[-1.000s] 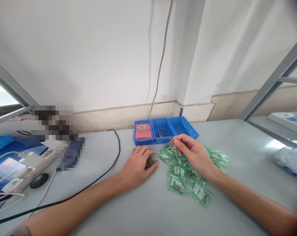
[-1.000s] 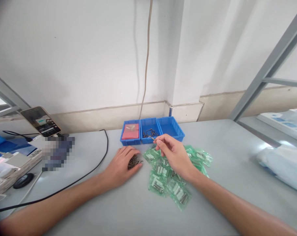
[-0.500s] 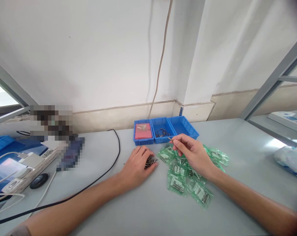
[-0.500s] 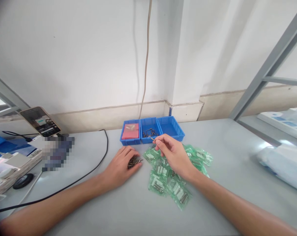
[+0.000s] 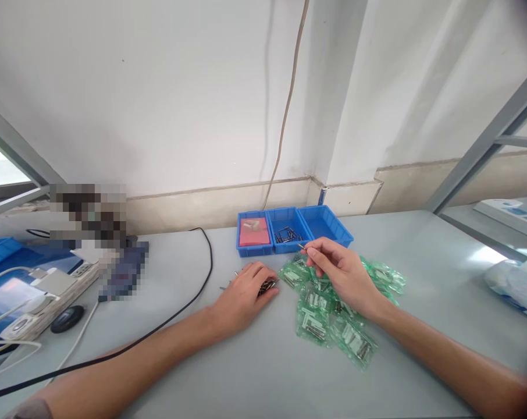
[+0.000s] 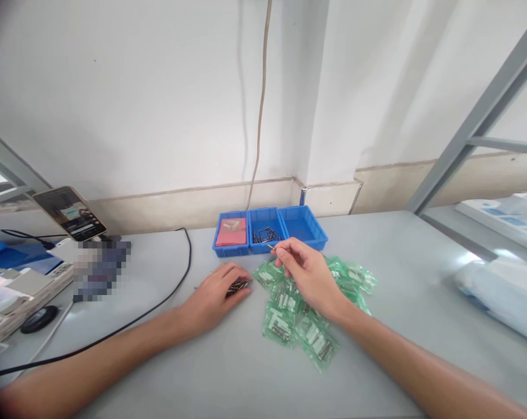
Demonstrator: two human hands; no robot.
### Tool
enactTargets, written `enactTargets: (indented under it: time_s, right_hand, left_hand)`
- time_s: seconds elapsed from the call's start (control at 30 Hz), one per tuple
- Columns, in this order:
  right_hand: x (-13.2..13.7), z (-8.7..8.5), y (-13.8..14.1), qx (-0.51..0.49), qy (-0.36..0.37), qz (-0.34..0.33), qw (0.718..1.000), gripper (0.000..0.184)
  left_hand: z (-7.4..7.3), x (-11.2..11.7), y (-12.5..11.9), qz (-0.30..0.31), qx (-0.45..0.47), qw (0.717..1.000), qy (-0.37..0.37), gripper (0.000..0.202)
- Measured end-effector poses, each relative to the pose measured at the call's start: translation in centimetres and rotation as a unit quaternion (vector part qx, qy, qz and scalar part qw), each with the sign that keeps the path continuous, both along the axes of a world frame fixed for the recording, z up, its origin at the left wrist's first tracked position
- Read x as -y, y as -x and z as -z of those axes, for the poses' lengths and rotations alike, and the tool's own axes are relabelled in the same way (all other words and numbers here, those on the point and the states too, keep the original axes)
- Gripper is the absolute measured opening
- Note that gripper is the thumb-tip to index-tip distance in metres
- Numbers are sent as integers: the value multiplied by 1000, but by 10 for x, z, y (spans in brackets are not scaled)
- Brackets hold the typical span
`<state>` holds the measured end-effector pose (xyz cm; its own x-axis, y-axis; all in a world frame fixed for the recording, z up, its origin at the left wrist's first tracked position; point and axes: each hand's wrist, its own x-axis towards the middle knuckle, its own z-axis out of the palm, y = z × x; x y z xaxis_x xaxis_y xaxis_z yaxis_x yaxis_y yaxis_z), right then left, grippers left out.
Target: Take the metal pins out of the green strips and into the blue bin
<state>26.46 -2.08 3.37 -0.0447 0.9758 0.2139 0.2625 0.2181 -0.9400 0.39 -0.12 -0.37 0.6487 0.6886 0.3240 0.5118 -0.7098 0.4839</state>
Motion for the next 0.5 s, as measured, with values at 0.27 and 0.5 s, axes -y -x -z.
enactTargets:
  time_s: [0.27, 0.5]
  right_hand:
    - [0, 0, 0, 0, 3, -1, 1000, 27]
    - [1, -2, 1, 2, -1, -4, 1000, 25]
  left_hand:
    - [-4, -1, -1, 32, -25, 999, -10, 12]
    - [-3, -2, 1, 41, -36, 998, -13, 9]
